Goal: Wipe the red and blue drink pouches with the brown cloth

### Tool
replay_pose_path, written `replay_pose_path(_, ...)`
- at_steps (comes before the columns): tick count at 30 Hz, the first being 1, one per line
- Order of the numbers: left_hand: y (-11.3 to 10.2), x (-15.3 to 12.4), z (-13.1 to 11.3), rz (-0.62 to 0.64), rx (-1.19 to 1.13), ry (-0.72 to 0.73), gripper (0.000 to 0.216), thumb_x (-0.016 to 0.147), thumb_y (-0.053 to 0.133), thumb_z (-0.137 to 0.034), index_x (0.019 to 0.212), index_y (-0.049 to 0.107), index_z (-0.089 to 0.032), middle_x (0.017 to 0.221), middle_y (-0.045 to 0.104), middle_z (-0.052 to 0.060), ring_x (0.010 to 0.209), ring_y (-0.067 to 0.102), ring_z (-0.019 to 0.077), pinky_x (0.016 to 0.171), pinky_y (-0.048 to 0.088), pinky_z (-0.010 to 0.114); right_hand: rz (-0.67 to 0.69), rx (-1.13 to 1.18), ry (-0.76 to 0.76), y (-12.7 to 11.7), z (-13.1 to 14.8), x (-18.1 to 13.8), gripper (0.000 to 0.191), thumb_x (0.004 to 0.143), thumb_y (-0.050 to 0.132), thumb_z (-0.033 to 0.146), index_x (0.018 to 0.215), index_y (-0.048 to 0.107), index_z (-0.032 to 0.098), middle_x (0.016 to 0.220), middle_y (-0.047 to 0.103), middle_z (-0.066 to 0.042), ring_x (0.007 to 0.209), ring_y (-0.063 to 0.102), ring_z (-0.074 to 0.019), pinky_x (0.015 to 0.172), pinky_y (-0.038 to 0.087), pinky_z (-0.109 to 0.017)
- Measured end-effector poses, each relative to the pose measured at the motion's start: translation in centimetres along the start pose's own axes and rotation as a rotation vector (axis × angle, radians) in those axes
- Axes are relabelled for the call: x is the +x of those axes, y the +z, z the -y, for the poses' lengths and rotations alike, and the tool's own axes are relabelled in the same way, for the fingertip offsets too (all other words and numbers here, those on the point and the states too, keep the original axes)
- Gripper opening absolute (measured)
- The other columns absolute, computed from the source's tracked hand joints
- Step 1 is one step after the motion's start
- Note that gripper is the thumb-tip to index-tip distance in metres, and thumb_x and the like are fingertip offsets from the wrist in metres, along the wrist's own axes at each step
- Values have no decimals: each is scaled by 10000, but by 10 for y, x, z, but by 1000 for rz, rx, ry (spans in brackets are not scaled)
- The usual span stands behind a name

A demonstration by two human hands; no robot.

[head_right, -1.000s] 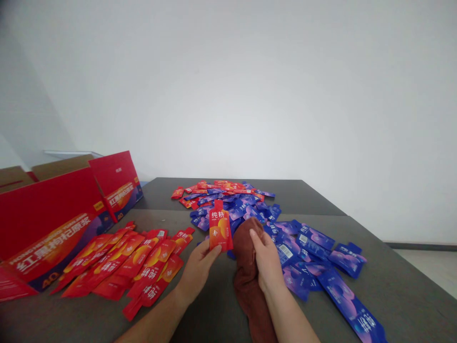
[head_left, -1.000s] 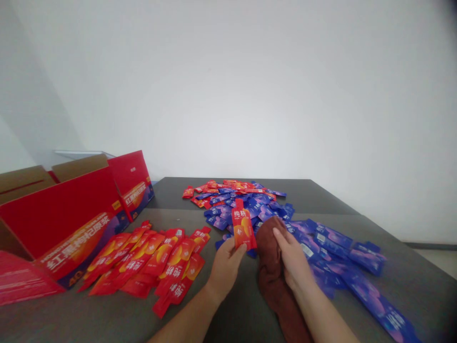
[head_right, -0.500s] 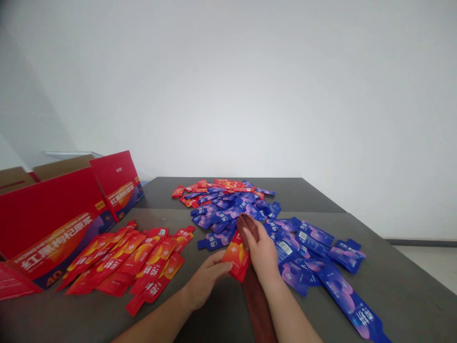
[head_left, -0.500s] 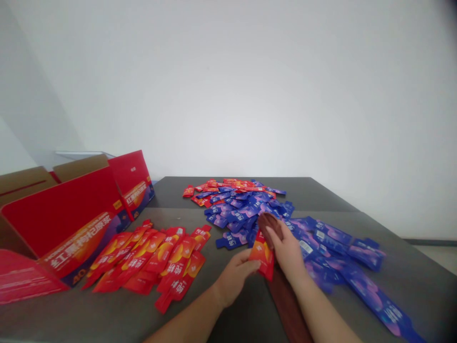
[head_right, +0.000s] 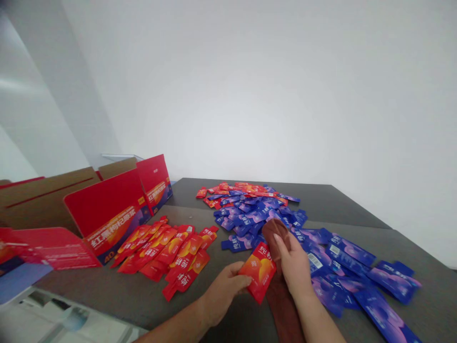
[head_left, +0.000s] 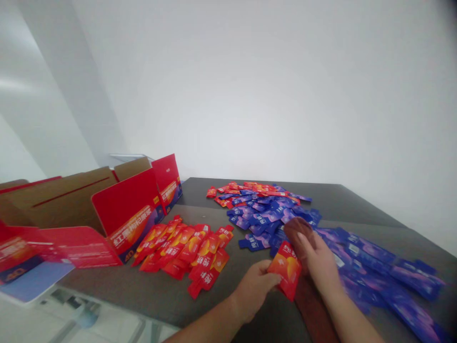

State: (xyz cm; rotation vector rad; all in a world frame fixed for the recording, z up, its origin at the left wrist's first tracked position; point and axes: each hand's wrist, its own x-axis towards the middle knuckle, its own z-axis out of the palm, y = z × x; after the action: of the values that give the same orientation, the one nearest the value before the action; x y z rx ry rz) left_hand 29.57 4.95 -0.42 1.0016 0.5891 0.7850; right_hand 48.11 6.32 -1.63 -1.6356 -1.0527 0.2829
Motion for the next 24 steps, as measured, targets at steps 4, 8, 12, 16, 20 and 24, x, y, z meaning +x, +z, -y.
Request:
replay_pose_path(4,-31,-44,-16,-236,-7,101,215,662,710,-270,818,639,-141,778,656,5,722,594,144,707,474,260,-53,159,48,-8,1,-4,560,830,475,579,1184,621,171,1161,675,-90,1081,604,-265,967,417,-390)
replay_pose_path(8,-88,-80,-56,-545,47,273,314,718,698,-303,975,557,-190,875,678,5,765,642,158,695,501,255,16,164,58,-3,5,-7,550,783,541,579,1158,647,191,1178,674,-69,1129,581,-266,999,402,-370)
replay_pose_path(12,-158,-90,-109,-717,363,401,390,781,614,-338,1132,476,-241,1116,645,17,906,658,174,747,532,274,50,139,45,2,4,-5,535,798,522,563,1157,652,189,1187,671,-69,1146,574,-259,1001,408,-356)
replay_pose_path(16,-225,-82,-141,-809,1228,183,489,826,470,-373,1264,477,-156,1186,645,114,1043,639,261,928,481,394,97,125,5,3,3,-6,527,794,522,553,1136,663,176,1162,682,-81,1129,586,-266,981,428,-363)
replay_pose_path(20,-260,-71,-139,-815,1473,126,472,710,571,-329,1132,608,-121,1200,644,146,1198,532,352,1081,321,469,99,95,-10,3,1,-7,526,784,532,550,1128,666,176,1153,685,-91,1128,587,-275,980,430,-376)
replay_pose_path(24,-268,-65,-124,-810,1609,119,467,767,487,-345,1162,601,-122,1233,630,140,1207,535,323,1066,358,453,129,111,-13,4,0,-6,540,798,524,542,1175,635,172,1195,664,-98,1151,574,-273,997,413,-385)
